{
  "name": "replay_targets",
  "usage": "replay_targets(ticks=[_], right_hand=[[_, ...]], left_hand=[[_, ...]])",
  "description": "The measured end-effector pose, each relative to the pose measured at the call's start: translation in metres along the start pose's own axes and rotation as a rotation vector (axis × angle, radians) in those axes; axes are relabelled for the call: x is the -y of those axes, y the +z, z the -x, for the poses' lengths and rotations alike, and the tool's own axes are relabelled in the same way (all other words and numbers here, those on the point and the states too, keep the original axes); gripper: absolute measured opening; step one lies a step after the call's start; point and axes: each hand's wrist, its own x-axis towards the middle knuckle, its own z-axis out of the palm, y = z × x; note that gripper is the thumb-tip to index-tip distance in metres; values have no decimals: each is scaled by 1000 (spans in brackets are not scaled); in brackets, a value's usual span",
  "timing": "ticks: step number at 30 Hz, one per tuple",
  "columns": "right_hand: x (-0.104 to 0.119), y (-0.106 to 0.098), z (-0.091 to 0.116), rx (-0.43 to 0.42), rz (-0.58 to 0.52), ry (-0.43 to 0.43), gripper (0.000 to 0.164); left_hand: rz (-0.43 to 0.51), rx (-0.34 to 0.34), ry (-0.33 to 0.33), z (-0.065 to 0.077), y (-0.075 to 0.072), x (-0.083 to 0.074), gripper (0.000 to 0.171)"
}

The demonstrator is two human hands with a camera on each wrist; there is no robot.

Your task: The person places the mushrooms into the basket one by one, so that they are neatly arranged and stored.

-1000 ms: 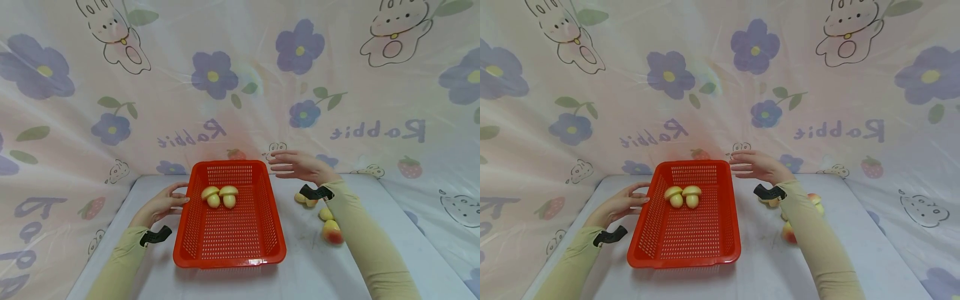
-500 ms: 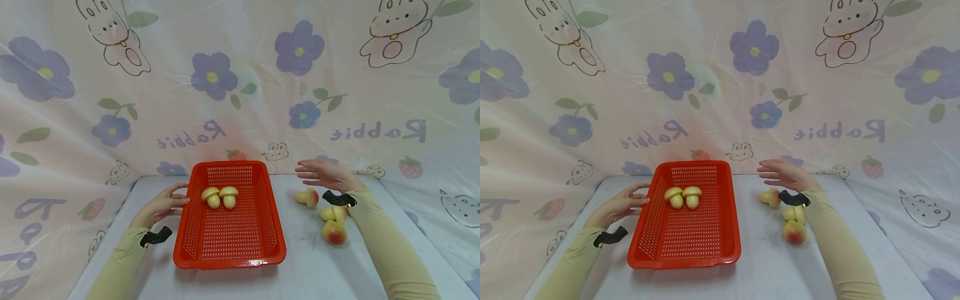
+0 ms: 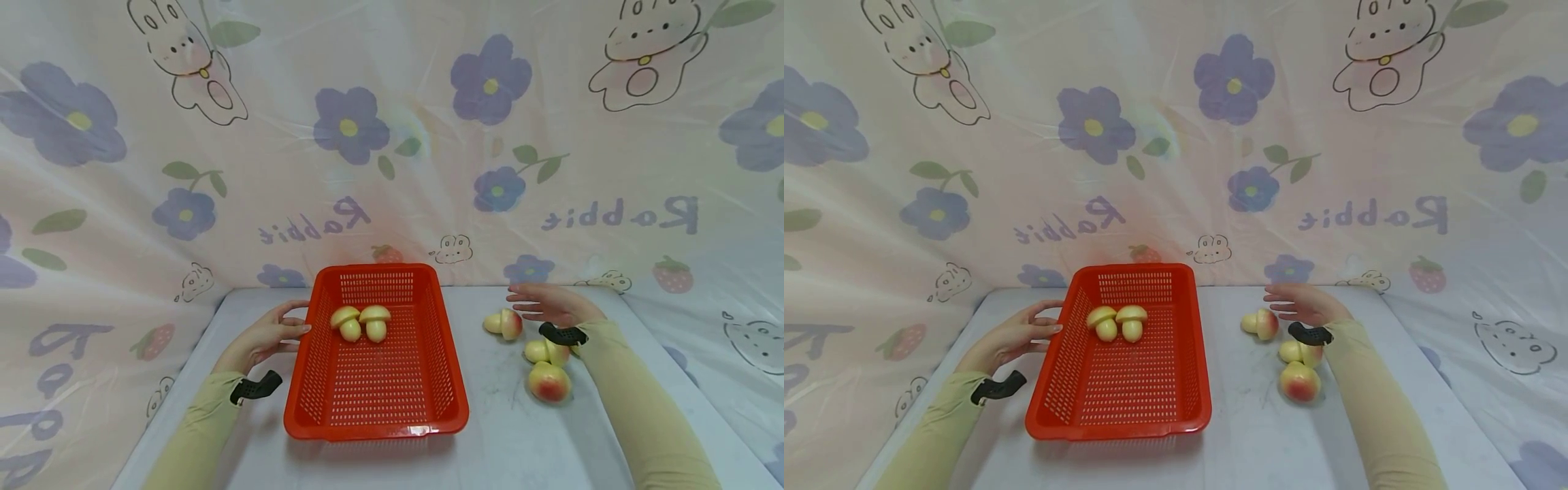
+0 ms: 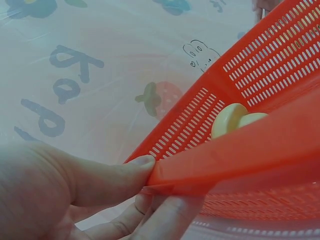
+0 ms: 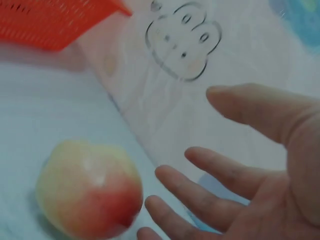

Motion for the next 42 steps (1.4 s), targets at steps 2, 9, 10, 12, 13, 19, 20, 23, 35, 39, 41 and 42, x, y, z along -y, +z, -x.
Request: replay_targets(ticks=[2, 9, 10, 12, 13, 19, 20, 23, 35, 39, 41, 42], right_hand=[[-5, -1, -2, 0, 0, 24, 71], [-10, 6, 8, -49, -100, 41, 53], [-10, 8, 9, -62, -105, 50, 52], [-11, 9, 8, -61, -96, 39, 50], [-11, 10, 7, -69, -95, 51, 50], [-15, 6, -5, -67, -13, 170, 65], [-17, 4, -8, -50, 20, 174, 65], [-20, -2, -19, -15, 68, 187, 64], [-19, 10, -17, -51, 91, 235, 65], [-18, 17, -13, -93, 110, 235, 64], [-18, 20, -14, -91, 114, 223, 62], [-18, 21, -14, -87, 120, 215, 61]], left_hand=[[2, 4, 2, 0, 0, 0, 67], [13, 13, 4, -1, -1, 0, 68], [13, 12, 3, -1, -1, 0, 68], [11, 7, 1, -1, -1, 0, 67], [14, 0, -5, -1, 0, -1, 67], [1, 4, -6, -1, -1, -1, 66], [2, 6, -6, -1, -1, -1, 66], [13, -1, -10, -2, -1, -1, 65], [6, 3, 2, -1, -1, 1, 65], [10, 5, 7, -1, -1, 1, 66], [6, 13, 13, -2, -2, 1, 67], [11, 9, 10, -2, -2, 1, 66]])
